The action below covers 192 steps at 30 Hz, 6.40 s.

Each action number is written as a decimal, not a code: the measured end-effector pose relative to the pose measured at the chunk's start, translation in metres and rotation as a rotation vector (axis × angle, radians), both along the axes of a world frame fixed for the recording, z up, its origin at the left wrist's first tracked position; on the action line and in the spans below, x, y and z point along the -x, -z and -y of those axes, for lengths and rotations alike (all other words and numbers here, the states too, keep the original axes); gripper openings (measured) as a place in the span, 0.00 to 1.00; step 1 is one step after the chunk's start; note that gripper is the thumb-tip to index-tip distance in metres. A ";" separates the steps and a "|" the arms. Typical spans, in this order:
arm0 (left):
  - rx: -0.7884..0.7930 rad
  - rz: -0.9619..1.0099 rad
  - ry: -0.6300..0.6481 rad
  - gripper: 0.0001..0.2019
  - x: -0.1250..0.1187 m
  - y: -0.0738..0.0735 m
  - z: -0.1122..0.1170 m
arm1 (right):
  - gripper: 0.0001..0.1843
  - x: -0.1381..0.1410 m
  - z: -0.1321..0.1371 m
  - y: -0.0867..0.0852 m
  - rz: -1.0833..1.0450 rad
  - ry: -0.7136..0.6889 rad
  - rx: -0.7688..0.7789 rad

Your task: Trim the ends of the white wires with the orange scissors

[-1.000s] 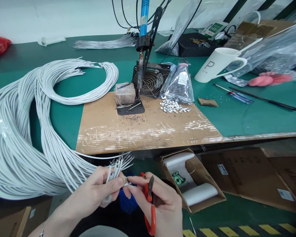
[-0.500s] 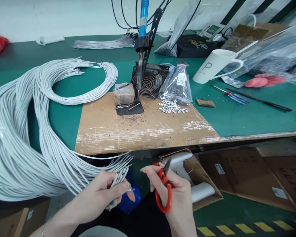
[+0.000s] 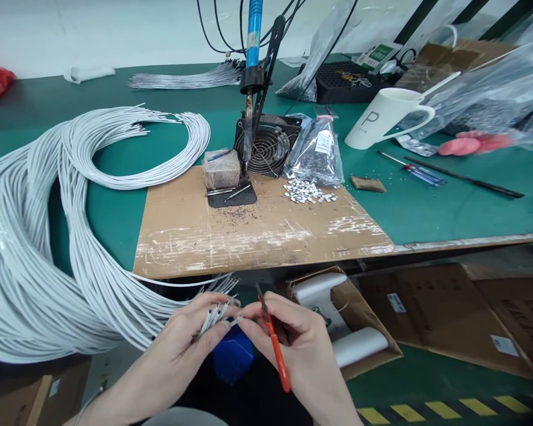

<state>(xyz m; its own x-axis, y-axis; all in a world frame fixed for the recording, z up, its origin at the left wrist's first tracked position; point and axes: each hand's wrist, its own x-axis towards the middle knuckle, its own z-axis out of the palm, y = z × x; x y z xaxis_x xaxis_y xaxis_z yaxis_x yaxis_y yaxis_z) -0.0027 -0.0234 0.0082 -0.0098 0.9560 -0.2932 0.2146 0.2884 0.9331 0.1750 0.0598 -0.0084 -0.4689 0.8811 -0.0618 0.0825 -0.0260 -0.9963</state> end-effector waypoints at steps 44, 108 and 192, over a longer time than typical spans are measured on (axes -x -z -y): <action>0.179 0.295 -0.077 0.16 -0.008 -0.005 -0.008 | 0.14 -0.006 0.028 0.021 0.005 0.373 -0.133; 0.169 0.345 -0.065 0.18 -0.007 -0.002 -0.005 | 0.05 -0.007 0.028 0.001 -0.038 0.195 0.031; 0.355 0.980 -0.115 0.10 0.021 0.002 -0.011 | 0.19 0.005 0.013 0.018 0.240 -0.043 -0.715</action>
<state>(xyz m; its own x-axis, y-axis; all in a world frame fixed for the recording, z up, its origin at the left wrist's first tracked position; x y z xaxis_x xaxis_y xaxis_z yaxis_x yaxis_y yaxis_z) -0.0233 -0.0125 0.0063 0.2984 0.8219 -0.4853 -0.6353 0.5505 0.5416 0.1699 0.0464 -0.0262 -0.5493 0.7260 0.4138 0.2854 0.6284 -0.7237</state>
